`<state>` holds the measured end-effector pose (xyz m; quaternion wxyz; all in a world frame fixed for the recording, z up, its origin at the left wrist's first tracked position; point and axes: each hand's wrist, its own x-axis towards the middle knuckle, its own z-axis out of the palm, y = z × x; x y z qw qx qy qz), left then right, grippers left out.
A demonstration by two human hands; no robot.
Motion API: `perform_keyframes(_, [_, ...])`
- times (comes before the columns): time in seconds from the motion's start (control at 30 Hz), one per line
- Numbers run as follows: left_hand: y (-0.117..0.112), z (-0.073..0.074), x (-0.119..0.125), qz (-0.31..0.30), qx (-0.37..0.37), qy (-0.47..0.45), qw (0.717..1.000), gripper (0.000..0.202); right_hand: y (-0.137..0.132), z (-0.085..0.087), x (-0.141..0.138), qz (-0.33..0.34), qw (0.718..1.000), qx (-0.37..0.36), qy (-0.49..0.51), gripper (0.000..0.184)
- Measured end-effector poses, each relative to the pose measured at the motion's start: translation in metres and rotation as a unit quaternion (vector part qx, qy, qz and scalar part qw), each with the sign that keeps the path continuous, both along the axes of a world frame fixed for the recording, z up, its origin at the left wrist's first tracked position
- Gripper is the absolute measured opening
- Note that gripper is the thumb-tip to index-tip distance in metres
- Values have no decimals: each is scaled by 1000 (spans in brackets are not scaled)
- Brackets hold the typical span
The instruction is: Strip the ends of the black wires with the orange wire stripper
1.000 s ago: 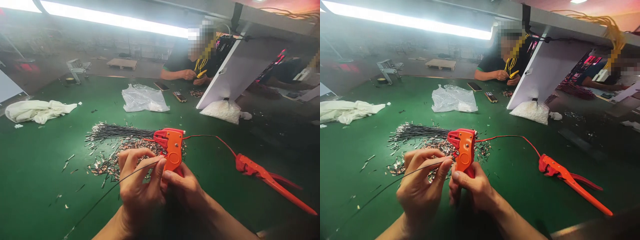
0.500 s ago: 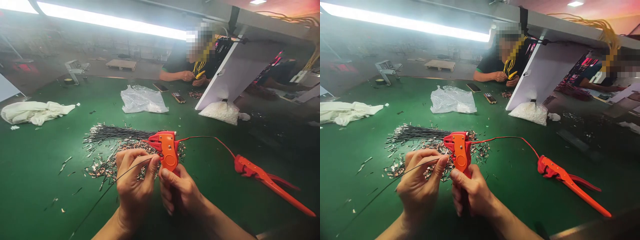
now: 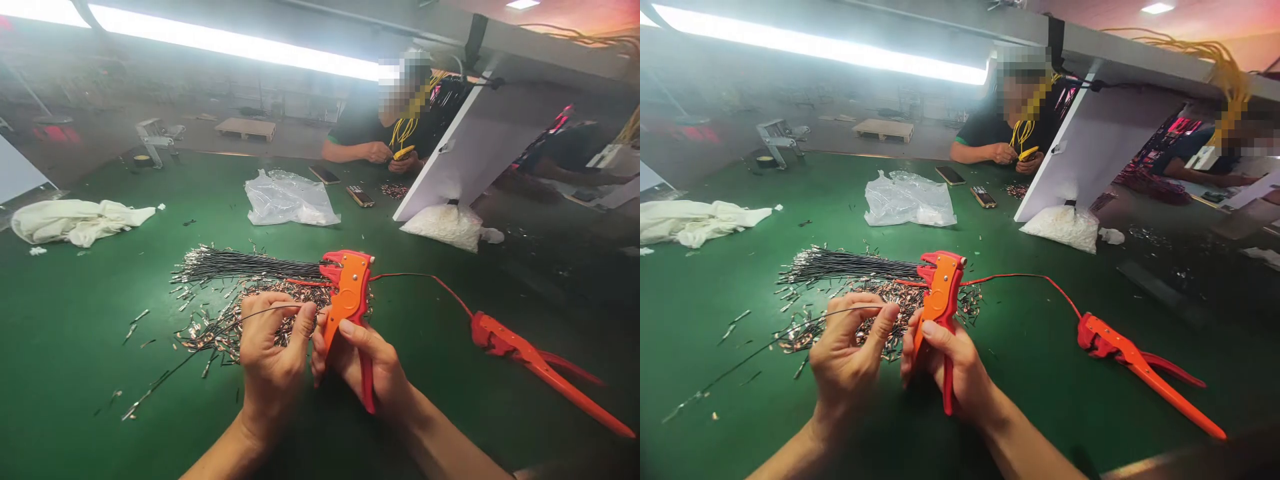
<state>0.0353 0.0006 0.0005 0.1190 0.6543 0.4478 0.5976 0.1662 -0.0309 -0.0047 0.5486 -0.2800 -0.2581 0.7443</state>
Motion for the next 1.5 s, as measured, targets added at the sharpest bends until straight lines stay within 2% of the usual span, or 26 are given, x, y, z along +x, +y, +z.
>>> perform_keyframes(0.17, [-2, -4, 5, -23, -17, 18, 999, 15, 1, 0, 2, -24, 1000, 15, 3, 19])
perform_keyframes(0.33, [-6, -4, 9, -59, -28, 22, 998, 18, 0, 3, 3, -22, 999, 28, 5, 22])
perform_keyframes(0.5, [-1, 6, 1, -72, -41, -39, 996, 19, -3, 4, 5, 43, 995, 67, 63, 30])
perform_keyframes(0.6, [10, 15, -9, -63, -82, -137, 985, 16, -5, 6, 3, 55, 994, 81, 53, 37])
perform_keyframes(0.73, [24, 18, -18, -31, -101, -233, 967, 16, -7, 2, -3, 96, 993, 57, 49, 30])
perform_keyframes(0.83, [25, 13, -17, 10, -99, -231, 968, 15, -6, -2, -5, 107, 993, 24, 38, 29])
perform_keyframes(0.93, [20, 9, -13, 18, -87, -197, 977, 15, -5, -1, 0, 83, 996, 15, -4, 30])
perform_keyframes(1.07, [19, 12, -13, 3, -83, -192, 978, 12, -5, 7, 11, 79, 996, 7, -36, 54])
perform_keyframes(1.17, [25, 19, -17, -24, -98, -262, 960, 11, -6, 8, 12, 99, 993, 21, -57, 60])
perform_keyframes(1.37, [34, 30, -21, -62, -153, -417, 894, 15, -7, 0, 2, 122, 991, 56, -21, 64])
perform_keyframes(1.5, [32, 30, -18, -67, -168, -425, 887, 17, -8, 0, 3, 122, 990, 64, 1, 57])
